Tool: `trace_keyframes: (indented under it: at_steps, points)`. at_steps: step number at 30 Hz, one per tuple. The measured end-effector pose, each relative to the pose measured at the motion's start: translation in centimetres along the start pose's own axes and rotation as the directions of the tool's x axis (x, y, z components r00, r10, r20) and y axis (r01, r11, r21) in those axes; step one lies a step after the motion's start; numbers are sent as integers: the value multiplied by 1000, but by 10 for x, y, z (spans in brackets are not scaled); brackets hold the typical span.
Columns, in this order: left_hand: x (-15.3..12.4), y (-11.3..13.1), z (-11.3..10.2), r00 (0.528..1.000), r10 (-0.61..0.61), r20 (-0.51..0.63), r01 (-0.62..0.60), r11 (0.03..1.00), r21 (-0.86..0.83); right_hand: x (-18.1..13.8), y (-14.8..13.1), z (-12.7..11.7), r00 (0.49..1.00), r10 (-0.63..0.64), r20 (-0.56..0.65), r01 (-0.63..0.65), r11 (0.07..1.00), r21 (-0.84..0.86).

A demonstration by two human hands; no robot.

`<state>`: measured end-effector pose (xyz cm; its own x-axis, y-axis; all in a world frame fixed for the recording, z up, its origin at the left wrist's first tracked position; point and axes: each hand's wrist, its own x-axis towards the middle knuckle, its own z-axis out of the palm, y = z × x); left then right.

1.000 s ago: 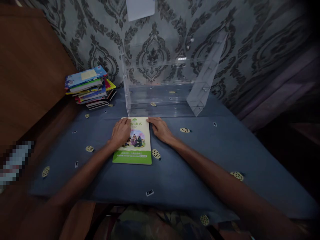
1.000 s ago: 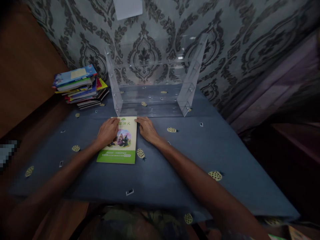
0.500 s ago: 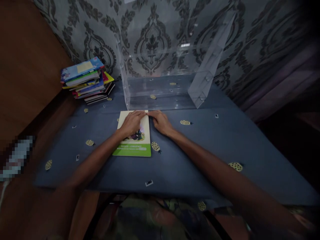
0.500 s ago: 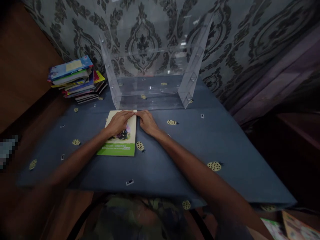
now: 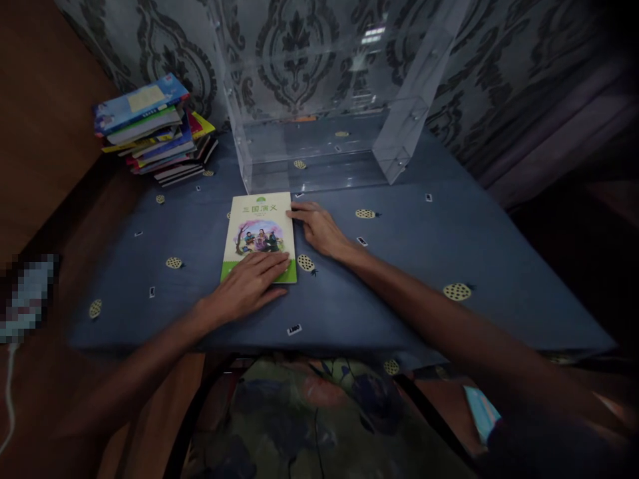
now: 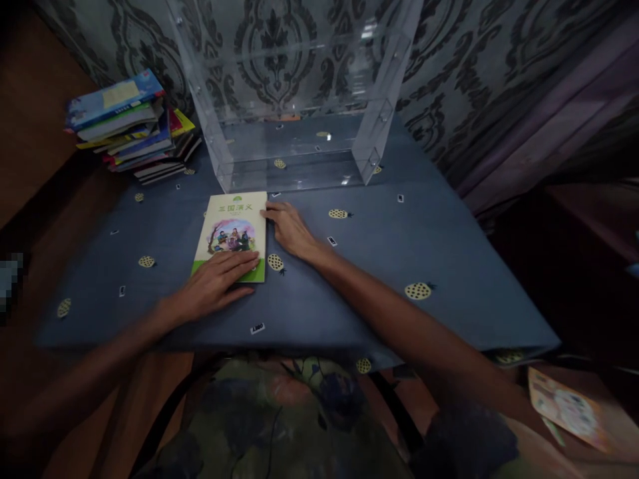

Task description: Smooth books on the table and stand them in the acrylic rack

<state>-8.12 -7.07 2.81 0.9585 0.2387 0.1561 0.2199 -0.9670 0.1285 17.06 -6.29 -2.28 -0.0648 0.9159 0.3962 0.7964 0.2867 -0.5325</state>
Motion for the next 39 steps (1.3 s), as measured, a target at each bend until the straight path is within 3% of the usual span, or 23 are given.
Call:
trace_keyframes:
  at_steps: [3, 8, 13, 23, 31, 35, 39]
  points:
    - [1, 0, 5, 1000, 5, -30, -3, 997, 74, -21, -14, -2, 1000, -20, 14, 19, 999, 41]
    - [4, -1, 10, 983, 135, -126, -105, 970, 217, -54, -33, -7, 995, -101, 20, 97, 983, 153]
    - [4, 0, 6, 979, 140, -147, -112, 977, 184, -66, -45, -15, 997, -68, 21, 62, 974, 219]
    - [6, 1, 0, 982, 99, -162, -85, 992, 93, -66, -50, -19, 999, -39, 14, 34, 971, 236]
    - [6, 4, 1, 963, 132, -233, -97, 983, 156, -69, -58, -20, 978, -204, -34, 207, 969, 135]
    - [10, -3, 2, 967, 87, -240, -75, 995, 60, -60, -58, -18, 975, -220, 30, 217, 974, 65]
    - [16, -12, 4, 972, 35, -232, -37, 999, -1, -32, -49, -13, 984, -144, 107, 148, 989, -30]
